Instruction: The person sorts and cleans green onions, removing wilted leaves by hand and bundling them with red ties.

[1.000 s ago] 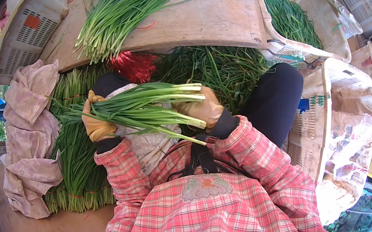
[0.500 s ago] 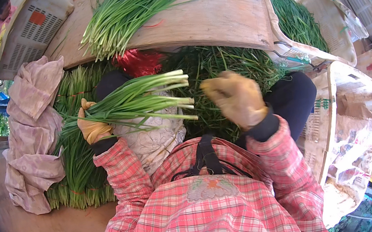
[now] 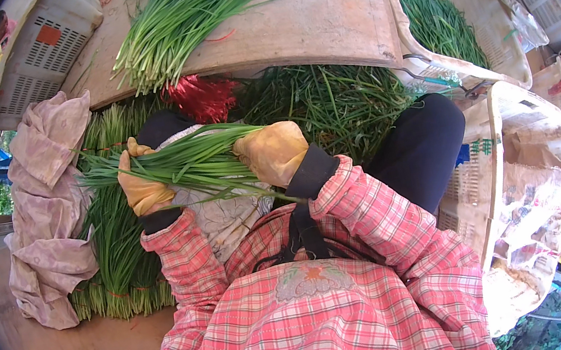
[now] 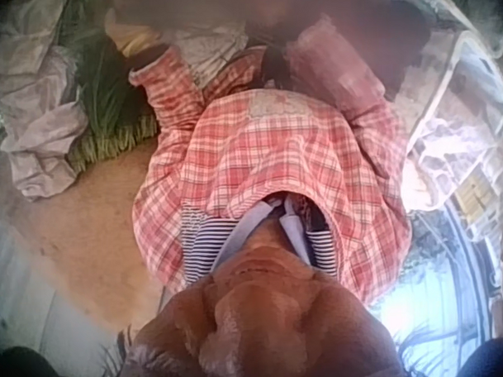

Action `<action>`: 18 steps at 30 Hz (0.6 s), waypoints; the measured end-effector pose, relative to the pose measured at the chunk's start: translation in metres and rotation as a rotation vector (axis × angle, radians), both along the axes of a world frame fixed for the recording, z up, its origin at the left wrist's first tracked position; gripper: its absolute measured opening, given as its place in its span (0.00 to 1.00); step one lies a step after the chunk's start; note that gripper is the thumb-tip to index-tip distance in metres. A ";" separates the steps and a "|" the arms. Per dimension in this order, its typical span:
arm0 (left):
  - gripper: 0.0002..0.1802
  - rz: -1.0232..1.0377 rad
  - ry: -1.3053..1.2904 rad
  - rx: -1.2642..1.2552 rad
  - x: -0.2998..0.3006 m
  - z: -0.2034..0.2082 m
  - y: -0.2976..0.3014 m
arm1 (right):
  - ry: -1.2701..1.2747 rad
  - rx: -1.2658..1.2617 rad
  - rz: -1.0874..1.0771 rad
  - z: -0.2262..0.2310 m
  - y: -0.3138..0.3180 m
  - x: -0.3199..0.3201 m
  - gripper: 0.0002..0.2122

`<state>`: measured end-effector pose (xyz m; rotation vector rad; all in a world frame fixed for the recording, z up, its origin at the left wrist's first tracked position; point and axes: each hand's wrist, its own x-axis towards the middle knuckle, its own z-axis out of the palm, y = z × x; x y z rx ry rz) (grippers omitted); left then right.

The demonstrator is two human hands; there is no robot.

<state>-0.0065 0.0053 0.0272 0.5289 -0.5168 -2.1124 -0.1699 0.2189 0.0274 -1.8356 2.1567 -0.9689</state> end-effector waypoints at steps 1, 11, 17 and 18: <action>0.13 0.002 -0.006 -0.002 -0.001 0.001 0.001 | 0.005 0.029 -0.001 0.001 -0.001 0.000 0.08; 0.12 0.034 -0.028 0.051 -0.006 0.011 0.008 | -1.306 -0.007 -0.082 0.039 0.043 -0.022 0.07; 0.13 -0.079 0.052 -0.035 -0.005 -0.002 -0.002 | -0.638 0.063 -0.157 0.024 0.037 -0.004 0.06; 0.13 -0.096 0.073 -0.041 -0.008 -0.003 -0.001 | -0.506 0.060 -0.181 0.022 0.032 0.002 0.09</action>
